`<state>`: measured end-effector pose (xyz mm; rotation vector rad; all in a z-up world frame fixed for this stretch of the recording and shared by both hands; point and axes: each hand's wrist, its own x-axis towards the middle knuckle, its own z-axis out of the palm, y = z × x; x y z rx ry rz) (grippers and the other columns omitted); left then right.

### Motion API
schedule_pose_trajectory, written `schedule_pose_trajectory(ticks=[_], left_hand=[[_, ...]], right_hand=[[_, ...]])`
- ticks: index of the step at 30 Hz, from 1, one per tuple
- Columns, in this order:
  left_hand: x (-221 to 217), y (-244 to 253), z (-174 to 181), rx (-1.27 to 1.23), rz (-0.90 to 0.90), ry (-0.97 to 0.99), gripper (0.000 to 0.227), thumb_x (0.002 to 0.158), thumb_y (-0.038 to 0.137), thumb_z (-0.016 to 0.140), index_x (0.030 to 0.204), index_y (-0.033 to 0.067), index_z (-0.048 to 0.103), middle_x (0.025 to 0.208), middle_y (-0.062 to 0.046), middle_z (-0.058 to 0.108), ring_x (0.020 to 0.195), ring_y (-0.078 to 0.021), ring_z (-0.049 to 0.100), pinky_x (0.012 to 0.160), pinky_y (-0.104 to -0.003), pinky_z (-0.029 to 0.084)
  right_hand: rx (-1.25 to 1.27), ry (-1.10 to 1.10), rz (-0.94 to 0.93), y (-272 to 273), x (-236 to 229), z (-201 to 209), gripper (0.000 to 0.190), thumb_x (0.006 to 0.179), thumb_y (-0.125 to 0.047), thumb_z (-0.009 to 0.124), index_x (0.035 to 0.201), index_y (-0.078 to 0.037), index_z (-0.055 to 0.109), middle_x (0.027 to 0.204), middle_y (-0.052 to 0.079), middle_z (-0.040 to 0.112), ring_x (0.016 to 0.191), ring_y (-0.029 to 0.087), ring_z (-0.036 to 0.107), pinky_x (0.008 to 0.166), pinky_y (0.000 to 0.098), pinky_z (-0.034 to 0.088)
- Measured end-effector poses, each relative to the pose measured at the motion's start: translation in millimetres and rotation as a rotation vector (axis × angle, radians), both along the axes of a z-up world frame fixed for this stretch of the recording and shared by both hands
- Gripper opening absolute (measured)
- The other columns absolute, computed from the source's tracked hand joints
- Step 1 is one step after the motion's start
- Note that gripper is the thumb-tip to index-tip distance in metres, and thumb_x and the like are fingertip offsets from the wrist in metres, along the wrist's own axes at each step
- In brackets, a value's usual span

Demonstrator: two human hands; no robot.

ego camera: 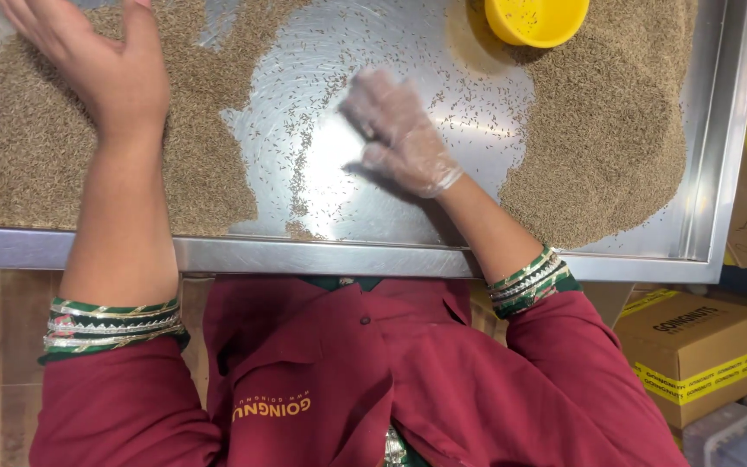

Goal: Sorting and spreading seeds on a stainless steel table

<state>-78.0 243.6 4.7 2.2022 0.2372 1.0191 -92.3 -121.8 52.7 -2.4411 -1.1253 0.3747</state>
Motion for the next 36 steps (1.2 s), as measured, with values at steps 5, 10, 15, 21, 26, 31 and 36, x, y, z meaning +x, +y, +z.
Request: schedule_pose_trajectory(ticks=[5, 10, 15, 21, 26, 31, 36], left_hand=[[1.2, 2.5, -15.2, -0.07, -0.004, 0.052, 0.08, 0.103, -0.004, 0.101, 0.152, -0.0039, 0.038, 0.16, -0.029, 0.036, 0.153, -0.0463, 0.026, 0.131, -0.055, 0.013], [-5.6, -8.0, -1.0, -0.122, -0.041, 0.1, 0.088, 0.108, -0.006, 0.104, 0.159, 0.0041, 0.034, 0.167, -0.02, 0.028, 0.16, -0.038, 0.02, 0.136, -0.056, 0.015], [-9.5, -12.7, 7.5, -0.114, -0.079, 0.09, 0.089, 0.112, -0.01, 0.102, 0.161, 0.0073, 0.029, 0.169, -0.017, 0.029, 0.161, -0.0354, 0.024, 0.137, -0.052, 0.018], [-27.8, -42.3, 65.1, -0.078, -0.243, -0.108, 0.069, 0.093, -0.022, 0.084, 0.143, -0.0001, 0.041, 0.139, -0.024, 0.046, 0.134, -0.0409, 0.044, 0.115, -0.052, 0.03], [-25.1, -48.4, 72.3, 0.025, -0.289, -0.136, 0.065, 0.084, -0.02, 0.085, 0.137, -0.0089, 0.047, 0.145, -0.027, 0.044, 0.14, -0.045, 0.038, 0.118, -0.064, 0.029], [-15.8, -32.1, 56.4, 0.03, -0.236, -0.115, 0.064, 0.085, -0.012, 0.083, 0.14, -0.0042, 0.05, 0.149, -0.024, 0.041, 0.142, -0.0431, 0.036, 0.117, -0.063, 0.034], [-16.8, -26.3, 57.6, 0.034, -0.229, -0.171, 0.064, 0.084, -0.014, 0.084, 0.138, -0.0072, 0.05, 0.146, -0.026, 0.043, 0.139, -0.0457, 0.041, 0.117, -0.063, 0.032]], right_hand=[[-0.579, -0.192, -0.645, -35.8, 26.7, -16.4, 0.113, 0.08, -0.084, -0.009, 0.165, -0.009, 0.0, 0.166, 0.017, -0.014, 0.154, 0.034, -0.014, 0.125, 0.056, -0.011], [-0.68, -0.145, -0.289, 30.8, -19.7, 49.3, 0.084, 0.096, -0.071, 0.05, 0.139, -0.005, 0.022, 0.137, 0.015, 0.02, 0.127, 0.028, 0.019, 0.107, 0.0426, 0.018], [-0.077, -0.287, 0.016, 15.2, -18.2, -6.8, 0.1, 0.098, -0.084, 0.023, 0.164, -0.016, -0.008, 0.173, 0.012, -0.01, 0.162, 0.03, -0.005, 0.134, 0.0557, -0.007], [-0.708, -0.211, -0.663, -36.7, 46.3, -5.1, 0.131, 0.065, -0.096, -0.013, 0.163, -0.011, 0.006, 0.166, 0.016, -0.01, 0.153, 0.033, -0.011, 0.123, 0.0605, -0.006], [-0.556, -0.146, -0.639, -13.8, 81.4, 6.7, 0.111, 0.089, -0.086, 0.008, 0.161, -0.001, 0.001, 0.168, 0.019, -0.006, 0.157, 0.033, -0.002, 0.13, 0.0429, 0.002], [-0.429, -0.233, -0.352, 64.2, 67.2, 16.9, 0.098, 0.099, -0.076, 0.035, 0.16, -0.004, 0.006, 0.169, 0.019, 0.003, 0.157, 0.031, 0.001, 0.129, 0.0429, 0.003], [-0.156, -0.392, 0.15, 77.1, 10.5, -42.3, 0.119, 0.086, -0.092, 0.014, 0.163, -0.004, -0.006, 0.173, 0.018, -0.004, 0.164, 0.029, -0.001, 0.137, 0.0484, -0.003]])
